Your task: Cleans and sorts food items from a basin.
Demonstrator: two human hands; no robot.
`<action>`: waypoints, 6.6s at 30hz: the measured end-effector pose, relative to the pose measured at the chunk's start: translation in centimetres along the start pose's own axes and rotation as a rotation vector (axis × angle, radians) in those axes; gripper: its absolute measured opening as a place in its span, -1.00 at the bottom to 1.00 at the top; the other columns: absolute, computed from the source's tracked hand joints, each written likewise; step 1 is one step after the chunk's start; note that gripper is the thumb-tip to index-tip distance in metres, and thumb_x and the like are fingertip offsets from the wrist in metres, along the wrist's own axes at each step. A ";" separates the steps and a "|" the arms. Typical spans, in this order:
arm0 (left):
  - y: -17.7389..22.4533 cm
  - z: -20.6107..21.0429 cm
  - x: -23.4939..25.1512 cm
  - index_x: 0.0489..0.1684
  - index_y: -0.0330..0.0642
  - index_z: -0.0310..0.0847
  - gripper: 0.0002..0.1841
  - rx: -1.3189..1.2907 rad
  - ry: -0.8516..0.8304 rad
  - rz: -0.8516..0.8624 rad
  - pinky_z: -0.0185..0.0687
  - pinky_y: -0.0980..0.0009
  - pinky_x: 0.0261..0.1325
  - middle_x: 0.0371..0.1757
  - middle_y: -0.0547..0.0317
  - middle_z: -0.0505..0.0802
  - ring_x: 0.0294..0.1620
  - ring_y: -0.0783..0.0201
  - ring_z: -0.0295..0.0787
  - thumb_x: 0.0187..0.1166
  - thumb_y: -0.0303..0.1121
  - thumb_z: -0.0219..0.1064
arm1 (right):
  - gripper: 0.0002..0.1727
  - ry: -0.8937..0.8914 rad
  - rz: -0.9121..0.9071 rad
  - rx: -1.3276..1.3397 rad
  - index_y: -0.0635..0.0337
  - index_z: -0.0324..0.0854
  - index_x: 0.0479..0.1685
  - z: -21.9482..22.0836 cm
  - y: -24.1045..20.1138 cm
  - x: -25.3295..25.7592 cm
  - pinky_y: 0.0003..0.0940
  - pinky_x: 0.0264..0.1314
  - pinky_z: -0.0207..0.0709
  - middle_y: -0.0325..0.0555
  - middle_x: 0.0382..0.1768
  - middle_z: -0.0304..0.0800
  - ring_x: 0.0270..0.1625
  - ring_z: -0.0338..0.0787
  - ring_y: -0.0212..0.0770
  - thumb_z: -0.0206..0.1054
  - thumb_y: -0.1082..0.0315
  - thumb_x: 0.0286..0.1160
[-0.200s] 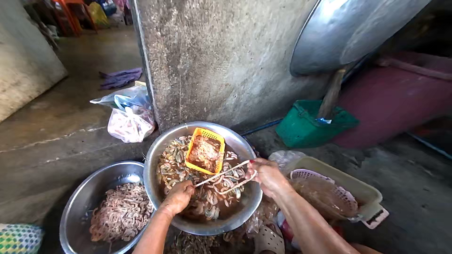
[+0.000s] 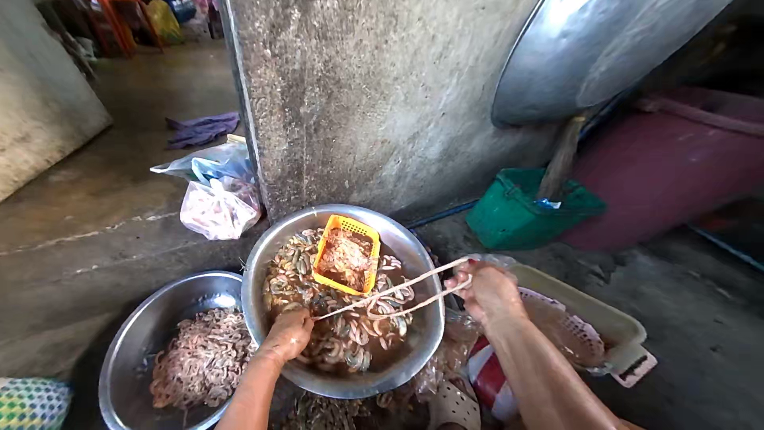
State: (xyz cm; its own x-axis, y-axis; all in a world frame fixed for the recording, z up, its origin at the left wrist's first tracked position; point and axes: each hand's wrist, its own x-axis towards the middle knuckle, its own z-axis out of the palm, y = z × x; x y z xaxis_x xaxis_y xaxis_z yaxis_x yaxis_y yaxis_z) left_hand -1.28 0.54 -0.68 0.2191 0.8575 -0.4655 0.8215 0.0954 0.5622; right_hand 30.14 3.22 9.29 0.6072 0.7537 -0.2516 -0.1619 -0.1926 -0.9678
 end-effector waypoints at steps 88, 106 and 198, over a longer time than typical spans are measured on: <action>-0.5 -2.2 -1.1 0.09 -0.41 0.70 -0.64 -0.136 0.026 0.117 0.34 0.01 0.61 0.35 -0.26 0.67 0.48 -0.10 0.52 0.83 -0.30 0.03 | -0.56 -0.554 -0.188 0.355 0.04 0.60 -0.17 -3.9 -2.9 1.6 -0.03 0.29 0.71 -0.20 -0.11 0.83 0.10 0.84 -0.13 -0.28 0.35 0.77; 5.6 0.1 -2.0 -0.37 -0.23 0.77 -0.61 -0.638 0.232 0.290 0.59 0.32 0.10 -0.14 0.16 0.75 -0.07 0.37 0.66 0.77 -0.17 0.15 | -0.76 -1.156 -0.089 -0.413 0.21 0.73 -0.15 4.2 6.4 -8.1 -0.41 0.09 0.65 -0.31 -0.24 0.75 -0.12 0.73 -0.46 0.16 0.34 0.73; 1.2 -0.2 -0.8 0.12 -0.28 0.71 -0.62 -0.556 0.098 0.187 0.51 0.21 0.35 0.15 0.02 0.75 0.18 0.25 0.65 0.83 -0.30 -0.07 | -0.56 -0.558 -0.028 0.345 -0.05 0.56 -0.32 -1.1 -1.1 -0.5 -0.67 -0.69 0.32 -0.42 -0.63 0.51 -0.72 0.39 -0.56 -0.26 0.35 0.82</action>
State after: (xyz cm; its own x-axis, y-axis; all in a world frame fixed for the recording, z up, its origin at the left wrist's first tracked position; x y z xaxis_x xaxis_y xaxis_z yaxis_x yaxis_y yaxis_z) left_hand -0.58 0.01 0.49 0.2620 0.9254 -0.2739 0.3684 0.1664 0.9146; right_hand 30.85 2.38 10.45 0.1355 0.9862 -0.0956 -0.4485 -0.0250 -0.8934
